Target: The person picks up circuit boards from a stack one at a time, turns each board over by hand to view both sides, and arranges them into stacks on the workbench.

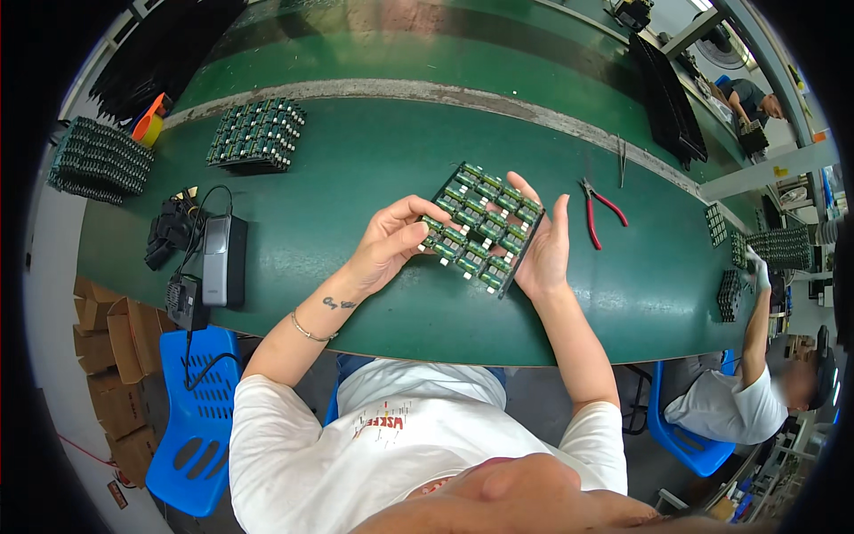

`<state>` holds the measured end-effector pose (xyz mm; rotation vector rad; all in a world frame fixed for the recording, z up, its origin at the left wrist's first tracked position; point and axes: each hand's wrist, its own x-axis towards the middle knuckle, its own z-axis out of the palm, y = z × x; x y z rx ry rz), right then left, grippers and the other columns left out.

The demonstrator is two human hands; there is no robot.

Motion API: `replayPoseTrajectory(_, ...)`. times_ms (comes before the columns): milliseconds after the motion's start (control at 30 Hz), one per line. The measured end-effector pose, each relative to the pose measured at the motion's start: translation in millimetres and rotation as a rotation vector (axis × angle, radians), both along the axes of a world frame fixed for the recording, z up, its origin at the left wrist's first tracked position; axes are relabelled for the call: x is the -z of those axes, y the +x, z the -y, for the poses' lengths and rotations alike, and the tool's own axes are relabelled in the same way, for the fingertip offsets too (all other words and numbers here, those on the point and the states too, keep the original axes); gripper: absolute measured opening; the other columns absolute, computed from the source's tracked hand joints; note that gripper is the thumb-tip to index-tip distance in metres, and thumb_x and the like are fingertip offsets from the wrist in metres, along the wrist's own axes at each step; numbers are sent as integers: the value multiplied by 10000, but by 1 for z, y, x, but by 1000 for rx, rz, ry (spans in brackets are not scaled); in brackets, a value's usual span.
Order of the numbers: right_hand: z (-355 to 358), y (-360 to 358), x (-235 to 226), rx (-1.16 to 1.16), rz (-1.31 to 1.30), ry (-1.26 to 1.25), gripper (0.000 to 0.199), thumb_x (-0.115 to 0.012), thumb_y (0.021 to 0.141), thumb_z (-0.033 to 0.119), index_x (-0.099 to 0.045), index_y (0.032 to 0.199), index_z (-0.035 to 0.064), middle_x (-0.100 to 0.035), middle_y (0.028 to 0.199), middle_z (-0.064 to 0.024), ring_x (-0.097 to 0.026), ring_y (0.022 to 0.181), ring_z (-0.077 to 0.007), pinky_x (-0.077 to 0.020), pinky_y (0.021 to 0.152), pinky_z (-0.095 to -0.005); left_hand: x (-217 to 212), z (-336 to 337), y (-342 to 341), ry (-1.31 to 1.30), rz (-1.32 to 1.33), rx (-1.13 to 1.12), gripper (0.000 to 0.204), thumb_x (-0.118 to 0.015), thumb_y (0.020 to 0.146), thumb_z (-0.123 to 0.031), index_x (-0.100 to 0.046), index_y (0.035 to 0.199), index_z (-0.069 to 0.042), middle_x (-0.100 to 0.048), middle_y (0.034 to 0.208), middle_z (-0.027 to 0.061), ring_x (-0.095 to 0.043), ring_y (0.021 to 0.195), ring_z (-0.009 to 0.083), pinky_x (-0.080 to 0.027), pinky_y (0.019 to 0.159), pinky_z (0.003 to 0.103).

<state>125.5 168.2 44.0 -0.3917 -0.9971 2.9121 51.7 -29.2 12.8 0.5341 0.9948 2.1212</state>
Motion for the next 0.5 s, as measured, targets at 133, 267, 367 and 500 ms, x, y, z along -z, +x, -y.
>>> replayPoseTrajectory(133, -5, -1, 8, -1, 50, 117, 542, -318, 942, 481, -435, 1295, 87, -561, 1118, -164, -579, 980, -234, -492, 830, -398, -5, -4, 3, 6, -44, 5, 353, -645, 787, -159, -527, 1090, -21, -612, 1045, 158, -619, 879, 184, -507, 795, 273)
replayPoseTrajectory(267, -5, -1, 7, 9, 82, 158, 529, -310, 947, 468, -445, 1285, 84, -561, 1124, -167, -579, 992, -241, -494, 833, -397, -5, -6, 4, 27, -76, 8, 361, -640, 767, -107, -522, 1097, -19, -598, 1076, 160, -603, 917, 183, -488, 818, 271)
replayPoseTrajectory(367, -6, -2, 6, 22, 94, 159, 519, -309, 949, 460, -456, 1273, 83, -566, 1112, -164, -581, 991, -244, -496, 833, -396, -5, -6, 5, 45, -94, 12, 365, -621, 759, -55, -516, 1106, -19, -586, 1104, 162, -589, 951, 180, -472, 837, 268)
replayPoseTrajectory(500, -8, -2, 12, -3, 77, 168, 533, -334, 931, 465, -433, 1289, 82, -540, 1183, -178, -577, 1040, -293, -492, 864, -416, -3, -5, 5, 65, -42, 43, 401, -643, 765, -60, -471, 1127, -29, -580, 1107, 152, -590, 953, 182, -469, 832, 266)
